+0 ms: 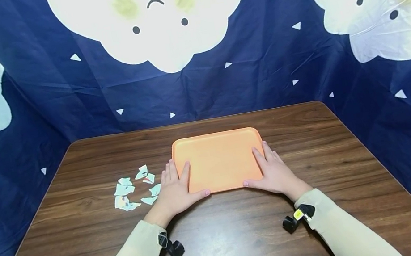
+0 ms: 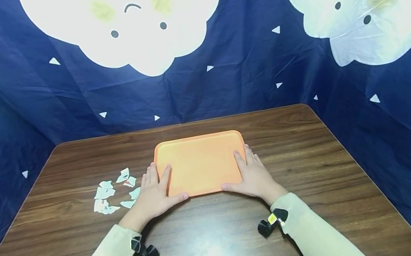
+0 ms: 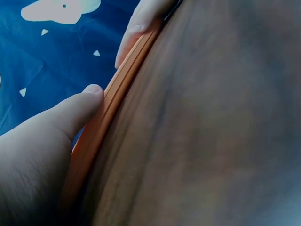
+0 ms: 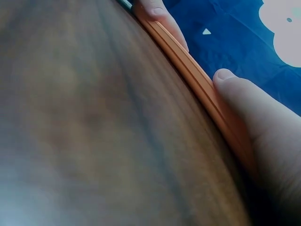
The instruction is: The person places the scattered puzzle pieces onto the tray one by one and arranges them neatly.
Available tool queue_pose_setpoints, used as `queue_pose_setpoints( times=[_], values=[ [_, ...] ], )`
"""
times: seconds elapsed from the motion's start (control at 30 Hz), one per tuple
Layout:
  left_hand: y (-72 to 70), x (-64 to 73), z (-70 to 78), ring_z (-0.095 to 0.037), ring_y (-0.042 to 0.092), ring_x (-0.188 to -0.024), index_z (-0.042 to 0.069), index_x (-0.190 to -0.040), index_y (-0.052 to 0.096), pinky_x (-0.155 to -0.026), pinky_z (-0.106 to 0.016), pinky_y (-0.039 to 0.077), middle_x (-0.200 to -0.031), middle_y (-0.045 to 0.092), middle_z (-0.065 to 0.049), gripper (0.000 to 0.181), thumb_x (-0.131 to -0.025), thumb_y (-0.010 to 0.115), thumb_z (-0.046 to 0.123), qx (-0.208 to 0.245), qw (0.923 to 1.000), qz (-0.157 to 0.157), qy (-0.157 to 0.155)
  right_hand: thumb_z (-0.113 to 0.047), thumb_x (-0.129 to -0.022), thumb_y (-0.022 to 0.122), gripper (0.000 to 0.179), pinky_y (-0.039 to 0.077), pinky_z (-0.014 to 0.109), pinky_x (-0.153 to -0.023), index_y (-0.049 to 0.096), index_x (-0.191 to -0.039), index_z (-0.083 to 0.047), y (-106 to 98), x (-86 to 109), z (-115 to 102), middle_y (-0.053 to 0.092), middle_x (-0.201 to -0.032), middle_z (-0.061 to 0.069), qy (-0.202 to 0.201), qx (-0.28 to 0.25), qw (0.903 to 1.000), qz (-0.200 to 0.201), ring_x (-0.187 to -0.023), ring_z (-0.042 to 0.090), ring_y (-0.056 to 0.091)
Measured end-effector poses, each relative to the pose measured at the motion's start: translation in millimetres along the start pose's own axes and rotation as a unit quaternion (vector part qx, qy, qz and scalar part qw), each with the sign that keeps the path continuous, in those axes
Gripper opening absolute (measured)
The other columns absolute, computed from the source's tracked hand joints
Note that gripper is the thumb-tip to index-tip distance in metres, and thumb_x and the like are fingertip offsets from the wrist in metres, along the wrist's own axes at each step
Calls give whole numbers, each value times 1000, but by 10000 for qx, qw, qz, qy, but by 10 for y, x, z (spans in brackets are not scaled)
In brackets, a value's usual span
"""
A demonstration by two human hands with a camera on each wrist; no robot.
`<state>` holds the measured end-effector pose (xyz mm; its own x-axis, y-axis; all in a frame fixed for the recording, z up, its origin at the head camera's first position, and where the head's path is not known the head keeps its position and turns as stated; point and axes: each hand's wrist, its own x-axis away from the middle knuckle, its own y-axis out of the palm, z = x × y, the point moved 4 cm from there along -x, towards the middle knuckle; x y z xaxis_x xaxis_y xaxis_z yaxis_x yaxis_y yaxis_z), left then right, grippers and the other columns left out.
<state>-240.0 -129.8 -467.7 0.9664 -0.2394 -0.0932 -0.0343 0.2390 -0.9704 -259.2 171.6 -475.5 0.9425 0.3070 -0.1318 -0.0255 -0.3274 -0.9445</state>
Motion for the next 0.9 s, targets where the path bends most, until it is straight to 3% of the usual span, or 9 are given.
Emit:
queue_pose_setpoints(
  times=[0.4,0.57,0.67,0.77,0.83,0.9],
  values=[
    [-34,281,104,-44,3,-134,14,-145,26,-105,-55,7,-145,3,-33,111,-63,38,87,-46,9998,214,40,-84,-62,45,114,21,53,-103,17,-147,-13,-46,256,-102,1,-150,23,-63,-12,10000,-24,-134,40,12],
    [-34,320,110,-45,6,-134,14,-145,26,-105,-55,7,-145,6,-33,110,-64,39,87,-81,9996,266,105,-83,-62,48,113,22,53,-103,19,-147,-13,-43,304,-104,3,-150,22,-40,-11,10000,68,-134,39,13],
    [-100,271,51,-44,24,-129,12,-142,33,-103,-55,15,-139,26,-31,101,-69,42,81,-27,9964,756,388,-84,-62,48,113,23,53,-102,19,-147,-15,-31,307,-95,3,-150,22,11,3,10000,64,-134,40,14],
    [-237,194,-88,-38,42,-117,8,-135,43,-100,-54,25,-125,47,-23,83,-77,50,67,166,9863,1527,607,-83,-62,49,113,24,55,-101,19,-147,-16,-28,305,-94,3,-150,21,57,-31,10000,49,-133,41,15],
    [-328,141,-223,-35,47,-111,6,-130,47,-98,-52,29,-118,52,-17,71,-80,54,56,365,9789,1918,596,-83,-62,49,112,24,55,-101,19,-147,-16,-33,304,-97,3,-150,21,69,-47,9999,56,-133,42,15],
    [-395,96,-375,-33,47,-112,5,-127,49,-99,-51,29,-117,53,-16,62,-82,55,48,495,9753,2096,484,-82,-62,50,112,24,55,-101,20,-147,-16,-41,303,-99,3,-150,21,71,-51,9999,68,-133,41,15]
  ],
)
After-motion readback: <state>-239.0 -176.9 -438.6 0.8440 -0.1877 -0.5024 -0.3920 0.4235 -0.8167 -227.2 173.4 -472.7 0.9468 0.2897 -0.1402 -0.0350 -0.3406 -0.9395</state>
